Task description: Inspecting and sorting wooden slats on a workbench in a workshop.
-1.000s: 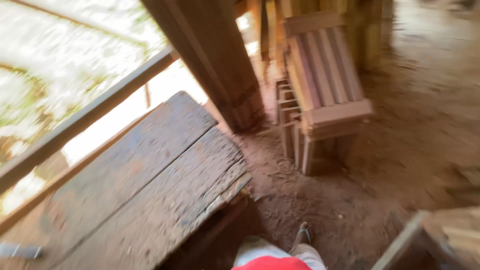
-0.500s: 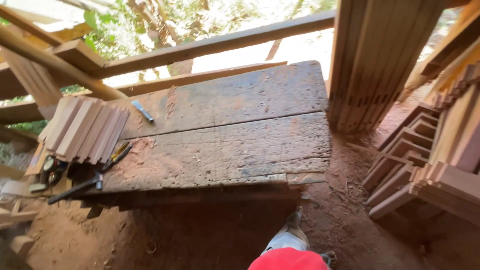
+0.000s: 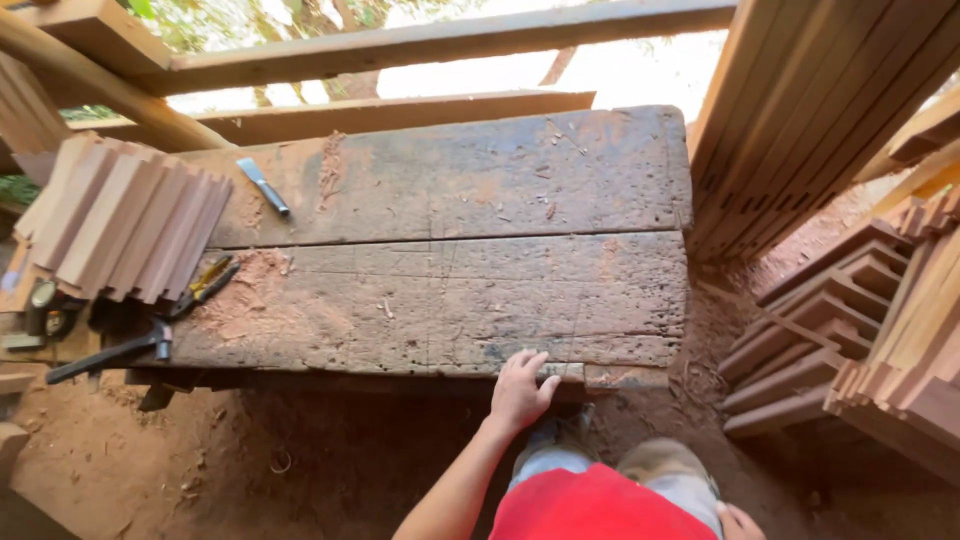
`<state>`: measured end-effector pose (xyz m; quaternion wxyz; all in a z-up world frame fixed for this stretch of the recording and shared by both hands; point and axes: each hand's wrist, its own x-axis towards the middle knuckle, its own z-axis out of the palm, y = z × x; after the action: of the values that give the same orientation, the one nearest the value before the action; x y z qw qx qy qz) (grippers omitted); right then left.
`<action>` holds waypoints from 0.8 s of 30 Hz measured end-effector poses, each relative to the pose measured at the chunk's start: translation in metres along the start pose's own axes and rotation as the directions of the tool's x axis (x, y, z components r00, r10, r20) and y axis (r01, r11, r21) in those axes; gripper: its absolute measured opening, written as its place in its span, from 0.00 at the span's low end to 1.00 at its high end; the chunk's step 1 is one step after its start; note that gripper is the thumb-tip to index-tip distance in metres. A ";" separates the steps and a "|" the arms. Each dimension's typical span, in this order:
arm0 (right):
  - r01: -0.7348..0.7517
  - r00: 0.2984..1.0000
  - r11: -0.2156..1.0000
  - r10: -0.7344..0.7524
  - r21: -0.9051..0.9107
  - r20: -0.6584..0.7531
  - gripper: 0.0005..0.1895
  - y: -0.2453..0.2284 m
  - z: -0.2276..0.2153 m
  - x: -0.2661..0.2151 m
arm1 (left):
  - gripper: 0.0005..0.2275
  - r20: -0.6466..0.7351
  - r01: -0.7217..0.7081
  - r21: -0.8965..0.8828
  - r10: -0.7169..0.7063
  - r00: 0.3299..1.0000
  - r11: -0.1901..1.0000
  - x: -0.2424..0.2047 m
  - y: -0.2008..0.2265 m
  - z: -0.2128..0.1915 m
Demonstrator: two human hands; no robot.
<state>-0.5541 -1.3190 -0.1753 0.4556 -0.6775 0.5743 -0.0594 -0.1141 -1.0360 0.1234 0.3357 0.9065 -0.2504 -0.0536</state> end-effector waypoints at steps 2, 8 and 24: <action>-0.094 0.993 0.989 0.101 -0.116 0.055 0.23 -0.042 -0.011 0.007 | 0.26 0.132 -0.008 0.113 -0.007 0.991 0.994 0.009 0.004 0.015; -0.069 0.976 0.983 0.102 -0.170 0.193 0.27 -0.153 -0.033 0.042 | 0.46 0.578 -0.045 0.371 -0.192 0.793 0.928 0.006 0.019 0.062; 0.202 0.870 0.897 0.019 -0.393 0.492 0.32 -0.243 0.016 0.337 | 0.59 0.444 0.176 0.696 -0.609 0.657 0.697 -0.025 0.081 0.221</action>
<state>-0.2562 -1.6087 -0.1666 0.4195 -0.7814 0.4070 0.2185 -0.2281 -1.2050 0.0033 -0.0968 0.9190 -0.1378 -0.3565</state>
